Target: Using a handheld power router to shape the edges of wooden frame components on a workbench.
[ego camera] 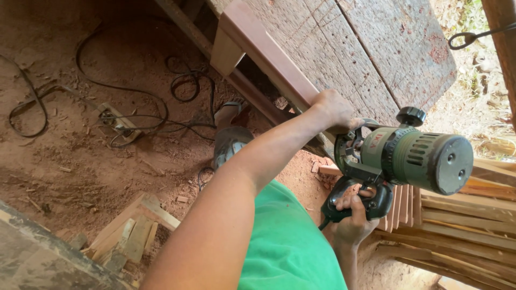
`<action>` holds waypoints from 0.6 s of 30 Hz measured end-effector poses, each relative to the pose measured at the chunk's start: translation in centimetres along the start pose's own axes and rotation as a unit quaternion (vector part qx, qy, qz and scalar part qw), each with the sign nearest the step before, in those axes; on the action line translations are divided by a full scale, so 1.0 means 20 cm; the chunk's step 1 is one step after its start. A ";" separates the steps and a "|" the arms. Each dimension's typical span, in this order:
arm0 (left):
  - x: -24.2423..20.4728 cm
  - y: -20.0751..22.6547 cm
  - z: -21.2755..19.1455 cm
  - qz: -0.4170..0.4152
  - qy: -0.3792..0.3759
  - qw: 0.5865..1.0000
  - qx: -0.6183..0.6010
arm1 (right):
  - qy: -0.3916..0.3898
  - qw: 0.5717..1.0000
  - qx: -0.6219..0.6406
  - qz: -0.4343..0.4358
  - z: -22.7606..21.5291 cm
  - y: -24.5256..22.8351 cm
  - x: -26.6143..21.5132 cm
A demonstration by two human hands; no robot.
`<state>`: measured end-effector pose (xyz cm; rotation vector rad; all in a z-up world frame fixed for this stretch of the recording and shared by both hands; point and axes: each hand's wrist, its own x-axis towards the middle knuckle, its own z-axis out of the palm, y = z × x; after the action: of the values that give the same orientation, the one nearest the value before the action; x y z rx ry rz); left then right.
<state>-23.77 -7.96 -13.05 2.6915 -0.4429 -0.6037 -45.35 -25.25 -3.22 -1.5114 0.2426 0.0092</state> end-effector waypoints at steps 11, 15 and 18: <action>0.00 0.00 -0.01 0.011 -0.009 1.000 0.007 | -0.022 1.000 0.004 0.016 -0.16 0.04 0.12; 0.00 -0.01 0.00 0.002 -0.002 1.000 -0.008 | -0.037 0.999 -0.016 -0.013 -0.18 0.02 0.16; -0.03 -0.01 -0.02 0.002 -0.022 1.000 -0.002 | -0.058 0.997 -0.044 -0.037 -0.21 0.02 0.18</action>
<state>-24.00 -7.58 -12.58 2.6776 -0.4587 -0.6633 -42.47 -29.91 -4.32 -1.5998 0.0946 0.0498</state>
